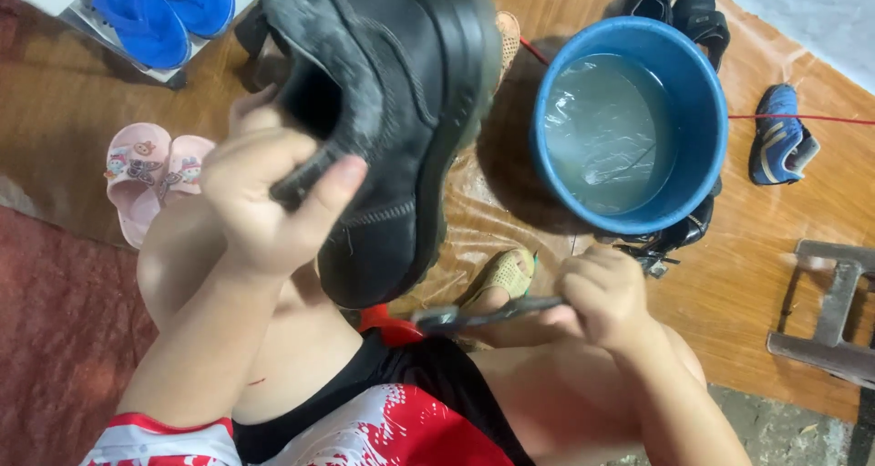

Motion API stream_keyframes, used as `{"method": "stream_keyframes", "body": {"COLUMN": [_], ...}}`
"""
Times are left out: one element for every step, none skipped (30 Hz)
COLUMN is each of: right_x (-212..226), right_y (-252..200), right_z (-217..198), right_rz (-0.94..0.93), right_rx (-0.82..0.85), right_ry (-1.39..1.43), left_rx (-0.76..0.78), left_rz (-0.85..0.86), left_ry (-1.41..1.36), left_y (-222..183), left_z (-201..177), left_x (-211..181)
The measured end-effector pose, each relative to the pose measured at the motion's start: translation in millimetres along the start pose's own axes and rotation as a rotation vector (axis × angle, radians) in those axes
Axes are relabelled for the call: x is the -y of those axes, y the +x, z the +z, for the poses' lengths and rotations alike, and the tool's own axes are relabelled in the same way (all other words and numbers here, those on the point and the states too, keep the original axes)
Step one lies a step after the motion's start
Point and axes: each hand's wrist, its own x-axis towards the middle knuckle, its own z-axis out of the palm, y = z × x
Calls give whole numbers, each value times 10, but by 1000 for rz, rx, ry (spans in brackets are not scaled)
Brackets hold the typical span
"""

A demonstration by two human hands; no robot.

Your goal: Cleaning the upper part of a black leather boot using a brush and water from a bucket.

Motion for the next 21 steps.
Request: {"method": "stream_keyframes", "body": {"right_x": [-13,-29,-33,-45,-62,-77,-91,-105,-115,-134,-150,-166,-163,-157,-147,-128,-114,-102,-96,-91,-97], "right_y": [10,17,18,11,11,14,23,34,39,28,14,1,-5,-13,-21,-24,-22,-21,-26,-33,-32], "right_z": [-25,-52,-77,-65,-46,-30,-21,-12,-3,1,-1,-1,-10,-18,-21,-31,-38,-47,-47,-51,-55], "right_rz": [5,64,127,136,151,166,169,168,166,170,176,181,183,214,245,247,266,285,291,303,312], "right_rx": [0,-40,-82,-84,-99,-114,-118,-114,-107,-109,-112,-116,-115,-121,-128,-127,-139,-151,-152,-163,-177], "right_ry": [-1,-10,-21,-24,-56,-88,-91,-132,-172,-174,-198,-222,-224,-245,-264,-263,-253,-243,-244,-250,-258], "left_rx": [4,30,59,65,68,71,74,90,105,107,134,162,162,176,191,192,211,230,234,251,265], "left_rz": [0,24,50,53,57,62,66,72,75,77,68,60,60,45,29,28,38,48,48,65,86], "left_ry": [-4,-7,-13,-19,-45,-70,-73,-101,-129,-132,-159,-186,-188,-214,-239,-239,-246,-253,-257,-279,-299], "left_y": [10,20,31,28,27,29,47,65,71,68,64,59,57,53,45,47,54,62,65,70,80], "left_z": [-7,-10,-13,-14,-20,-29,-25,-23,-21,-28,-34,-40,-40,-41,-49,-54,-60,-63,-55,-44,-32], "left_x": [-23,-48,-70,-77,-79,-82,-101,-118,-139,-147,-155,-162,-162,-162,-166,-165,-158,-153,-150,-150,-147]}}
